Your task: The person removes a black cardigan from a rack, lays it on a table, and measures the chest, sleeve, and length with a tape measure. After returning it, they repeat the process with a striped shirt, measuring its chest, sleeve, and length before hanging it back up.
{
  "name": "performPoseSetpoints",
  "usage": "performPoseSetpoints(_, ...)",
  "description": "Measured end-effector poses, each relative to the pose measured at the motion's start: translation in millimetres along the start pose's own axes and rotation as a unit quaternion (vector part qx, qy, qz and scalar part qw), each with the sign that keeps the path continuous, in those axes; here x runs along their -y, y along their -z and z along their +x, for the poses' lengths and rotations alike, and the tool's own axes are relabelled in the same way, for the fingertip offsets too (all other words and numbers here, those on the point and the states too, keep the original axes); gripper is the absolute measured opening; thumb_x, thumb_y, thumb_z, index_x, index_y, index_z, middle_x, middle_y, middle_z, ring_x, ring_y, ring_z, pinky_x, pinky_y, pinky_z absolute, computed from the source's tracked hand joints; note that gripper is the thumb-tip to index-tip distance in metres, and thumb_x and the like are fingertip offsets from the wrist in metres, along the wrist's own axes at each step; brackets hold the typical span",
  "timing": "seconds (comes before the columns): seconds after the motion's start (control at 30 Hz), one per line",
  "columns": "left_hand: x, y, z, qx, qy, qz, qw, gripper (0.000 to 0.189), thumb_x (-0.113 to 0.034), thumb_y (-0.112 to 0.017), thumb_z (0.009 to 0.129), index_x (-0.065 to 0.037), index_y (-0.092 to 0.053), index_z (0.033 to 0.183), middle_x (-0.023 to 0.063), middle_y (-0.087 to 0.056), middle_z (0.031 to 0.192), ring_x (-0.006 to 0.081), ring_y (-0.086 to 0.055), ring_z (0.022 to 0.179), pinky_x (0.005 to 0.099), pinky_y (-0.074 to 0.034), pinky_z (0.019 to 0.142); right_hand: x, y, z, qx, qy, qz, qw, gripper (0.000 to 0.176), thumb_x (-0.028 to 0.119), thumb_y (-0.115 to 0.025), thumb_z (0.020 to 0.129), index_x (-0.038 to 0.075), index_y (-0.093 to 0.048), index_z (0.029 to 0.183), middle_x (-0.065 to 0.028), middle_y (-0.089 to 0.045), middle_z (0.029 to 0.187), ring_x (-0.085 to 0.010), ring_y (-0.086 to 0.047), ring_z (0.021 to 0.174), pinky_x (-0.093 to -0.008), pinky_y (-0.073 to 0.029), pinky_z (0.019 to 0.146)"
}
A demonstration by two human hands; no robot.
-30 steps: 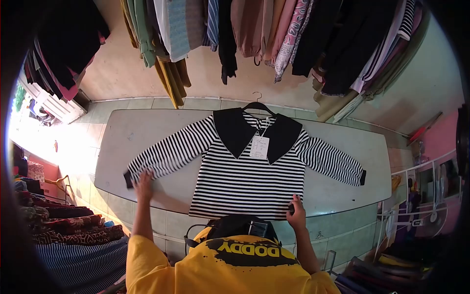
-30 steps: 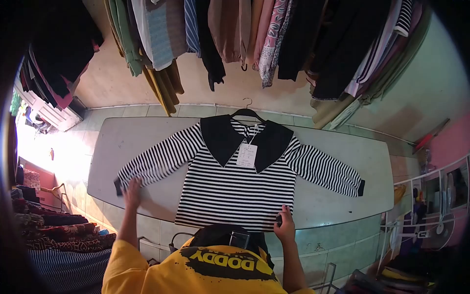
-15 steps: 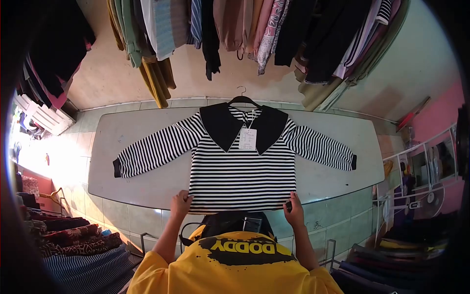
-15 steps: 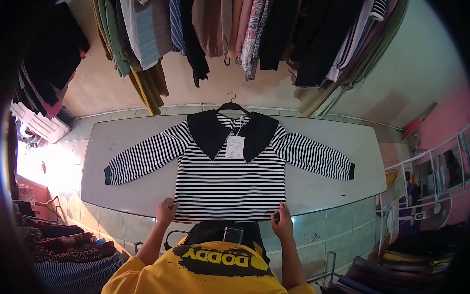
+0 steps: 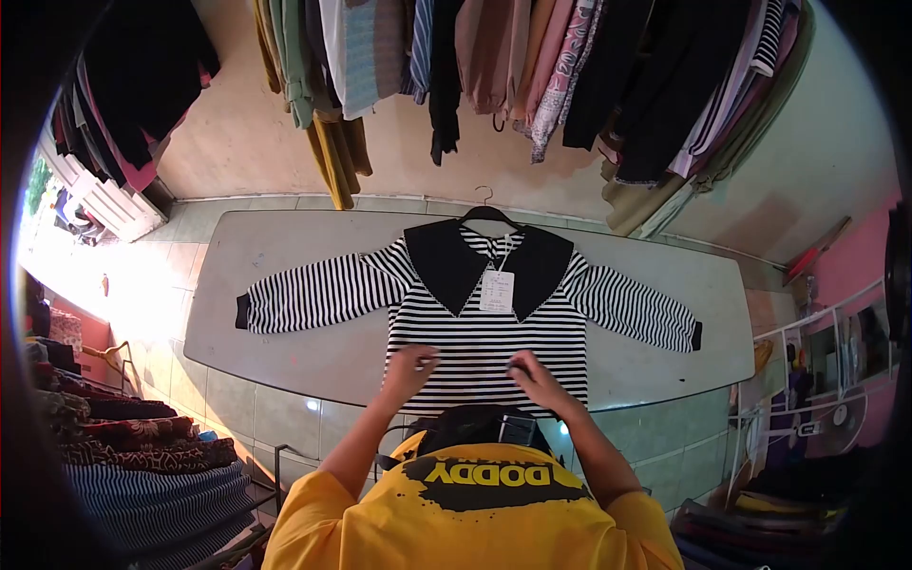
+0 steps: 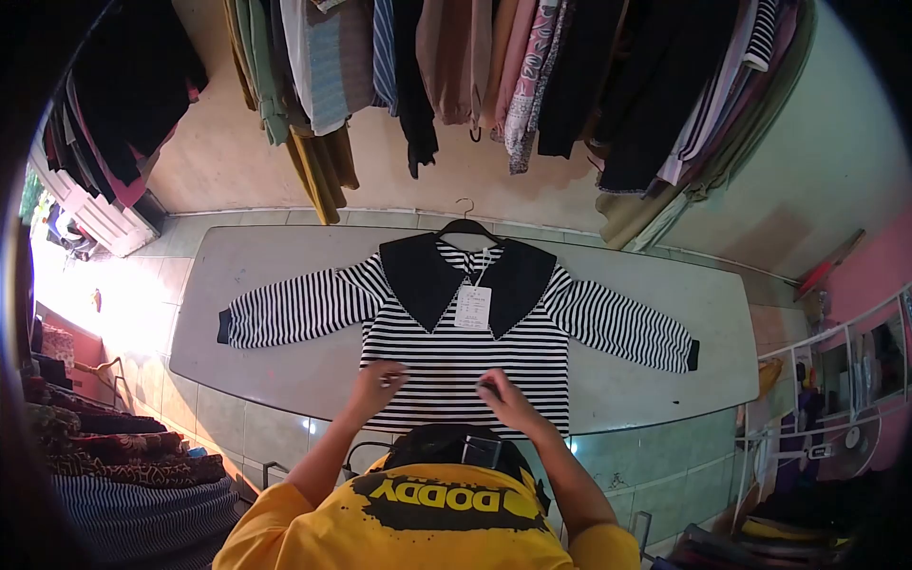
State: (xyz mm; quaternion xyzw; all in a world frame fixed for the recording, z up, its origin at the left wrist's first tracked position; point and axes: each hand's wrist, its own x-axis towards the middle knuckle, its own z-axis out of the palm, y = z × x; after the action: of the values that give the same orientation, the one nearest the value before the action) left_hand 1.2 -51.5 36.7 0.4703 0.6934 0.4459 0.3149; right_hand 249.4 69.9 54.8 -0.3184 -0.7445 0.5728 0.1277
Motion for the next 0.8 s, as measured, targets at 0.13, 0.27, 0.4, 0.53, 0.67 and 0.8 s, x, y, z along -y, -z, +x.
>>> performPoseSetpoints(0.13, -13.9, -28.5, 17.9, 0.037, 0.044, 0.004, 0.998, 0.016, -0.015, -0.062, 0.077, -0.003, -0.065, 0.087, 0.0134, -0.064, 0.078, 0.0242, -0.061, 0.068, 0.0313, -0.048, 0.063, -9.0, -31.3, 48.7, 0.114, 0.057, -0.024, 0.992, 0.026, 0.020, -0.053, 0.087, 0.003, -0.036, 0.096, -0.0081, -0.052, 0.080, -0.0130, -0.051, 0.074, -0.0283, -0.043, 0.067)
performPoseSetpoints(0.27, 31.9, -11.6, 24.9, -0.330, -0.015, 0.173, 0.928, 0.008, -0.010, -0.060, 0.074, -0.003, -0.062, 0.078, 0.0149, -0.062, 0.078, 0.0302, -0.058, 0.078, 0.0384, -0.045, 0.070, -12.9, -29.7, 65.7, 0.069, 0.048, -0.075, 0.994, 0.027, 0.020, -0.057, 0.082, 0.002, -0.039, 0.090, -0.0094, -0.054, 0.072, -0.0175, -0.054, 0.067, -0.0289, -0.044, 0.062)
performPoseSetpoints(0.4, 54.7, 14.7, 16.5, -0.223, 0.124, 0.156, 0.954, 0.015, -0.014, -0.061, 0.075, 0.001, -0.063, 0.074, 0.0136, -0.063, 0.067, 0.0299, -0.060, 0.062, 0.0361, -0.046, 0.060, -34.6, -19.2, 63.5, 0.017, 0.022, -0.111, 0.993, 0.027, 0.023, -0.059, 0.079, 0.002, -0.046, 0.090, -0.0096, -0.055, 0.071, -0.0181, -0.053, 0.063, -0.0300, -0.043, 0.059)
performPoseSetpoints(0.53, 64.4, 12.4, 17.8, -0.257, 0.163, 0.106, 0.947, 0.019, -0.018, -0.062, 0.075, 0.001, -0.064, 0.075, 0.0142, -0.062, 0.063, 0.0298, -0.059, 0.055, 0.0345, -0.046, 0.056, -51.7, -18.1, 67.6, 0.014, 0.029, -0.050, 0.998, 0.029, 0.025, -0.061, 0.079, 0.003, -0.047, 0.090, -0.0086, -0.055, 0.070, -0.0179, -0.053, 0.062, -0.0296, -0.044, 0.058)
performPoseSetpoints(0.67, 65.9, 9.9, 26.0, -0.251, 0.161, 0.137, 0.945, 0.020, -0.020, -0.063, 0.073, -0.001, -0.066, 0.077, 0.0158, -0.061, 0.064, 0.0281, -0.060, 0.058, 0.0335, -0.046, 0.057, -54.3, -16.4, 67.6, 0.010, 0.039, -0.047, 0.998, 0.029, 0.025, -0.061, 0.079, 0.003, -0.047, 0.091, -0.0082, -0.055, 0.070, -0.0180, -0.053, 0.062, -0.0295, -0.043, 0.058)
performPoseSetpoints(0.8, 56.0, 13.6, 32.6, -0.224, 0.157, 0.130, 0.953, 0.020, -0.021, -0.063, 0.073, -0.001, -0.066, 0.078, 0.0159, -0.062, 0.066, 0.0285, -0.061, 0.060, 0.0337, -0.046, 0.057, -54.4, -12.8, 66.4, 0.019, 0.022, -0.041, 0.999, 0.028, 0.026, -0.060, 0.080, 0.003, -0.048, 0.093, -0.0063, -0.055, 0.069, -0.0154, -0.052, 0.061, -0.0278, -0.043, 0.056)
